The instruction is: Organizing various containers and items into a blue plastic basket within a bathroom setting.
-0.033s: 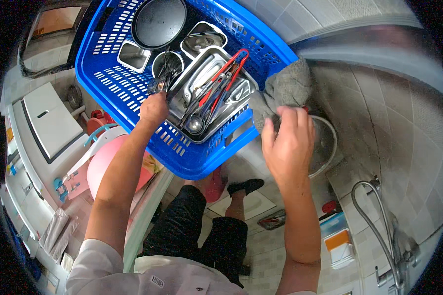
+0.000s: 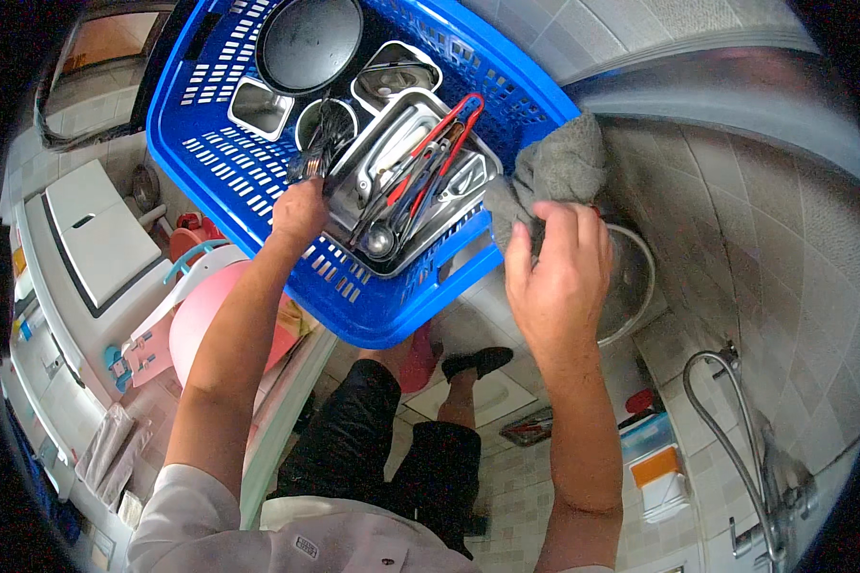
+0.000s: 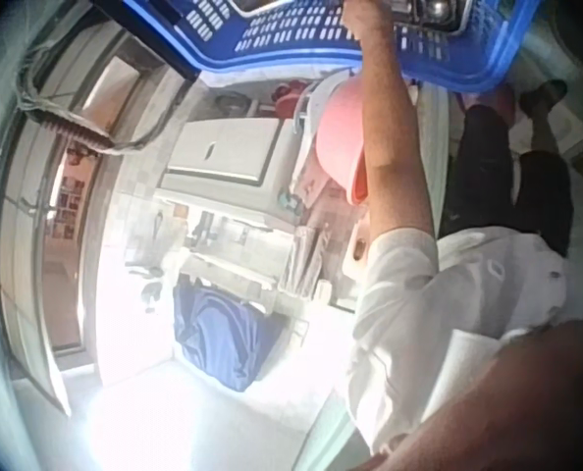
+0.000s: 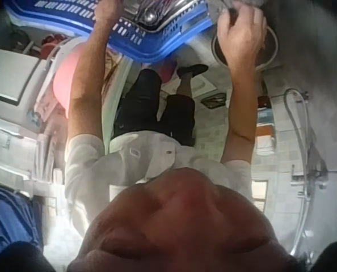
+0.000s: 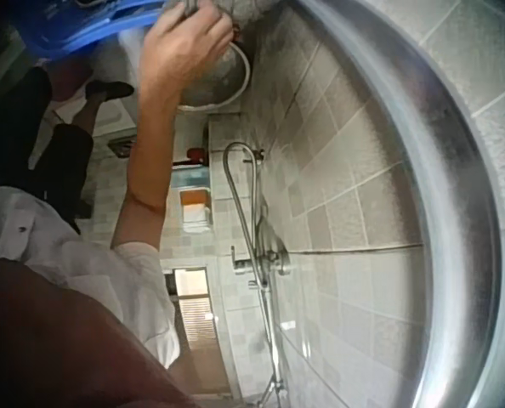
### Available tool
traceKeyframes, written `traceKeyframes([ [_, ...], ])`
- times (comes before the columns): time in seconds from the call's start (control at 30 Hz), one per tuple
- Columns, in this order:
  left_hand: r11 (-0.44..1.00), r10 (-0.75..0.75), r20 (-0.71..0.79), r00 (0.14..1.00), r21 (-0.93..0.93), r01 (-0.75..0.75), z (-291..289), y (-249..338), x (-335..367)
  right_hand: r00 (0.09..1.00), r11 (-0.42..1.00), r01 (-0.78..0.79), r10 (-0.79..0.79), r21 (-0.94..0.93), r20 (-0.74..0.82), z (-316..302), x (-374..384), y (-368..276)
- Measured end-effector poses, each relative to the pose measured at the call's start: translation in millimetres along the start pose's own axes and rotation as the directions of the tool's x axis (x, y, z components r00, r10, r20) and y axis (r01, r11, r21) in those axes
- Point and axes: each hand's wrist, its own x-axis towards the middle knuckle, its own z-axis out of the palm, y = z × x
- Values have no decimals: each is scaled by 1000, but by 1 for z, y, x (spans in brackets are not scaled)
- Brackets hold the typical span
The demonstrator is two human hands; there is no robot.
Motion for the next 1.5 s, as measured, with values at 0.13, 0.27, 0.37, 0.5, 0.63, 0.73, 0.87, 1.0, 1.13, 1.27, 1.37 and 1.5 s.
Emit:
traceKeyframes([
  [0.13,999,39,-97,994,4,-39,4,-1,-3,989,958,-53,11,283,148,12,19,-33],
  [0.27,991,46,-139,989,-119,-63,12,-1,8,959,965,-107,36,241,282,59,18,-56],
  [0.37,972,-29,-65,997,-235,13,23,-11,21,906,975,-199,146,97,398,78,46,-49],
  [0.5,978,-21,77,997,-206,37,15,-3,27,841,960,-278,253,-20,478,124,80,-10],
  [0.63,971,-43,104,994,-231,66,19,-6,31,704,850,-524,464,-48,538,145,109,6],
  [0.73,957,-67,88,994,-277,89,22,-2,33,637,769,-637,484,55,600,157,112,29],
  [0.87,940,-103,40,994,-322,111,13,-4,34,721,836,-548,466,10,512,150,115,22],
  [1.0,948,-47,-75,996,-317,21,1,-5,38,761,843,-534,443,69,474,152,115,35],
  [1.13,925,-13,-181,983,-376,-57,-18,-13,46,841,884,-451,373,126,392,136,121,33],
  [1.27,918,60,-208,976,-372,-136,-68,-23,38,863,855,-426,287,295,415,95,118,11],
  [1.37,924,165,-233,958,-302,-233,-104,-44,29,831,719,-453,127,527,541,64,106,-1],
  [1.5,899,260,-202,944,-306,-313,-154,-35,-1,753,685,-542,140,487,642,11,72,4],
])
